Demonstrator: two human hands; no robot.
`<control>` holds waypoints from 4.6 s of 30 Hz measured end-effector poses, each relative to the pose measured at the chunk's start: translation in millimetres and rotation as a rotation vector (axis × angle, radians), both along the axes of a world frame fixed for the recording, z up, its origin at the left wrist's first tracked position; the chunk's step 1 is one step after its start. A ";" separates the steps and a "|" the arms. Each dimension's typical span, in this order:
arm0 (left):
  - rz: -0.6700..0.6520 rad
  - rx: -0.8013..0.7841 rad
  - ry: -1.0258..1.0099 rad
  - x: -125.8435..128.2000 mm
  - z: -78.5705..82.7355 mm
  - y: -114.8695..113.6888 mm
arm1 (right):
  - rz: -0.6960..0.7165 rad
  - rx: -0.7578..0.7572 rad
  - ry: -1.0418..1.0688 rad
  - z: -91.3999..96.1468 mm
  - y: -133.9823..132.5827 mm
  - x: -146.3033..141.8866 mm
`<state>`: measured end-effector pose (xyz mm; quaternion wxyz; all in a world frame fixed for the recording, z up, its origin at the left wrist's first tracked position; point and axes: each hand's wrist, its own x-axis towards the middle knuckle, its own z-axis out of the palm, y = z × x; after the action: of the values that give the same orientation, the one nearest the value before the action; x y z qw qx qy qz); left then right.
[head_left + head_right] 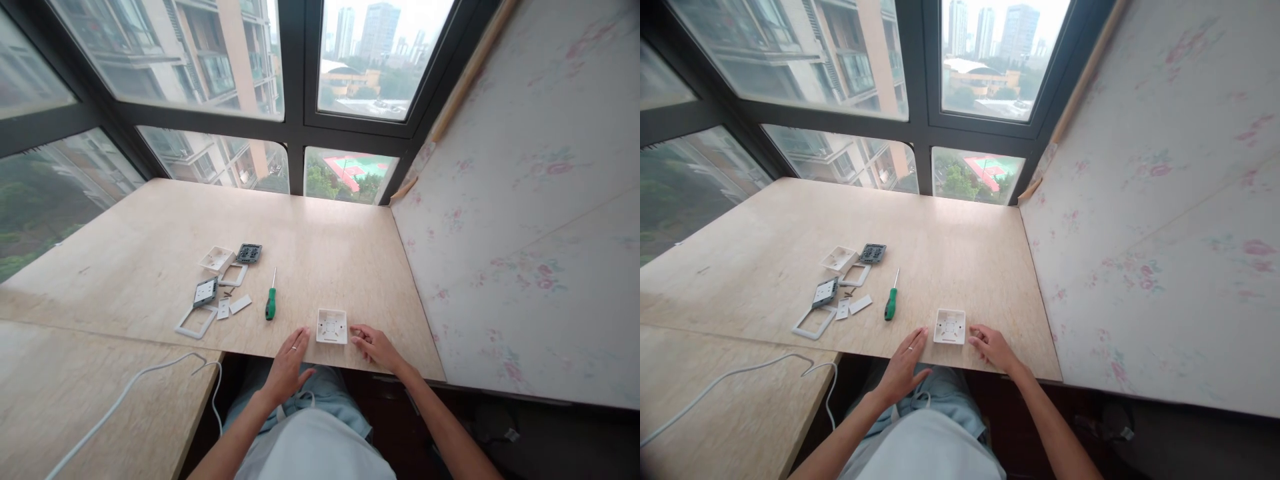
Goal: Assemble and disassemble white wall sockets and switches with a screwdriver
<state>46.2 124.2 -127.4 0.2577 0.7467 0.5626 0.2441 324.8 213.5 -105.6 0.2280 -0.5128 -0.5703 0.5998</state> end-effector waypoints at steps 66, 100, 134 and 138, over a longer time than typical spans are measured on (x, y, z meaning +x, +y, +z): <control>0.408 0.165 -0.434 -9.2 -9.5 35.5 | 0.365 0.346 0.065 38.8 81.6 -230.3; 0.400 0.126 -0.311 -6.4 -12.2 34.8 | 0.500 0.668 -0.482 -7.5 218.7 -365.3; 0.359 0.075 -0.291 -13.6 -0.4 30.8 | 0.132 0.746 -0.305 55.2 77.4 -52.3; 0.398 0.078 -0.302 -10.2 0.5 31.4 | 0.134 0.665 -0.304 41.8 53.1 -19.7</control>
<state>36.0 155.5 -126.8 0.2567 0.5856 0.6439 0.4202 305.1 266.6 -63.9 0.2552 -0.4554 -0.7936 0.3125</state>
